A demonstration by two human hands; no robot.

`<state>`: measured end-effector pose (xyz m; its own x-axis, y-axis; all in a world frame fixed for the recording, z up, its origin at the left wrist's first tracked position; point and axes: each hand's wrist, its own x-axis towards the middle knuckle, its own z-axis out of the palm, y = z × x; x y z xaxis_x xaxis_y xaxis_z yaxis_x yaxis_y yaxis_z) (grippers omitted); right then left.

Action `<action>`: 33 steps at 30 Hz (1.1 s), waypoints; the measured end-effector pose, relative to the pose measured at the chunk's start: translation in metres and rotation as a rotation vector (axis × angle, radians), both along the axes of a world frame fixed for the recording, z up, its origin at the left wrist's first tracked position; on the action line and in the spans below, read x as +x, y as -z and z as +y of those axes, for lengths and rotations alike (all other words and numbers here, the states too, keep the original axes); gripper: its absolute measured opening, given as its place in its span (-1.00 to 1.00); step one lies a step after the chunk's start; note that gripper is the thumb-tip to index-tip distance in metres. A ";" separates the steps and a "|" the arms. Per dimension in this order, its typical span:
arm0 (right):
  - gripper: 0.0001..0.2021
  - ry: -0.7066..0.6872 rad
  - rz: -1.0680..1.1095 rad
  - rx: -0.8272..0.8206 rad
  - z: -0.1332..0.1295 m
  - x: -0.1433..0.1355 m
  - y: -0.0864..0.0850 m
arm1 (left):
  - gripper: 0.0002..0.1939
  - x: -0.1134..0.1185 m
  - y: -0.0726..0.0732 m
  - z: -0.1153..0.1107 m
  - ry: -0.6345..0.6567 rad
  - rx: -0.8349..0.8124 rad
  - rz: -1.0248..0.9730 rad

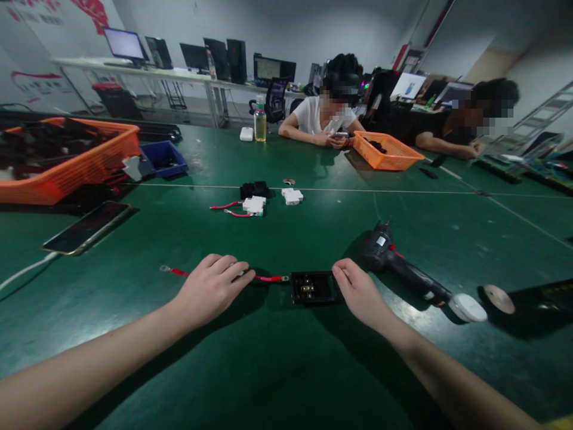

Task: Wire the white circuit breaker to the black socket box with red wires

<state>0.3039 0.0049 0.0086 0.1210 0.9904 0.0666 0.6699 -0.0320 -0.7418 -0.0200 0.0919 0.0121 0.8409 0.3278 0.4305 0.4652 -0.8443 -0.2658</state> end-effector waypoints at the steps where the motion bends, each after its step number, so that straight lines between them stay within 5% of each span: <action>1: -0.72 -0.004 -0.002 0.002 0.000 0.000 0.000 | -0.74 0.000 0.000 0.000 0.003 0.005 0.003; 33: -0.74 -0.022 -0.026 0.025 -0.001 -0.011 0.003 | -0.77 0.007 0.003 -0.005 -0.012 0.007 -0.008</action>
<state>0.2933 0.0040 0.0056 0.0970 0.9908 0.0940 0.6892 0.0013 -0.7246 -0.0131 0.0870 0.0095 0.8335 0.3346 0.4396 0.4772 -0.8371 -0.2677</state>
